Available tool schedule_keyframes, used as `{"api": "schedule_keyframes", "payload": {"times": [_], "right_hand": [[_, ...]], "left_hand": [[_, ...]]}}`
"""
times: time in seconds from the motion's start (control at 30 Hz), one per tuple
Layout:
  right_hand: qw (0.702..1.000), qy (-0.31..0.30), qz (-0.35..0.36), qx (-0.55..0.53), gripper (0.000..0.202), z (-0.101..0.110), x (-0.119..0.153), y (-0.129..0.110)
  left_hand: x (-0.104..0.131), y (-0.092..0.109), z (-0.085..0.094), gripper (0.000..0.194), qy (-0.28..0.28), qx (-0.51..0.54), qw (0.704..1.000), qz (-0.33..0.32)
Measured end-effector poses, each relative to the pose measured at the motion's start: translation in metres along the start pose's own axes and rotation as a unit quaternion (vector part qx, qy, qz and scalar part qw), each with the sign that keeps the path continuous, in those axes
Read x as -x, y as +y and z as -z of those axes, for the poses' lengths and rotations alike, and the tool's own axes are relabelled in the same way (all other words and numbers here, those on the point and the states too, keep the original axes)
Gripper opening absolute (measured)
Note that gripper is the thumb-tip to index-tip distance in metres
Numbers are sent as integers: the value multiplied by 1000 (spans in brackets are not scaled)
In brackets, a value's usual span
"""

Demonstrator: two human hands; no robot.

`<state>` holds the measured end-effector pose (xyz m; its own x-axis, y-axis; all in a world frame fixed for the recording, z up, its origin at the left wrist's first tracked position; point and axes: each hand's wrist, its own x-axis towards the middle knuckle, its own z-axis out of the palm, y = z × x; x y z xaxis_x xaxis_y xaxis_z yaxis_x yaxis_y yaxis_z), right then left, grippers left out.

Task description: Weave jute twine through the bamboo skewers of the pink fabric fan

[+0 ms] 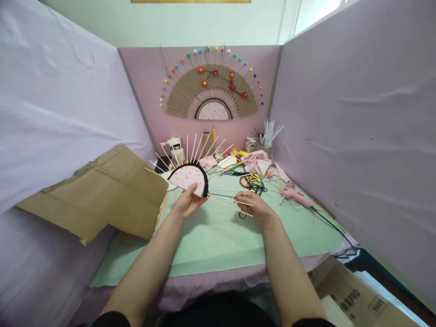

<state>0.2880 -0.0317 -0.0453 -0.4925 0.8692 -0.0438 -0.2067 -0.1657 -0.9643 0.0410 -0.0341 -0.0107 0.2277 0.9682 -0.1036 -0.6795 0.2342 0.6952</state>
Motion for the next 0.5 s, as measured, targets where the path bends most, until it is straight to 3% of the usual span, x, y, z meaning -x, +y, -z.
{"api": "schedule_keyframes", "payload": {"times": [0.17,0.5], "right_hand": [[999,-24,-16,37,29,9,22,10],[998,-22,33,-53,35,15,35,16]], "left_hand": [[-1,-2,1,14,1,-3,1000,-1],[-3,-2,1,17,3,-19,1000,16]]}}
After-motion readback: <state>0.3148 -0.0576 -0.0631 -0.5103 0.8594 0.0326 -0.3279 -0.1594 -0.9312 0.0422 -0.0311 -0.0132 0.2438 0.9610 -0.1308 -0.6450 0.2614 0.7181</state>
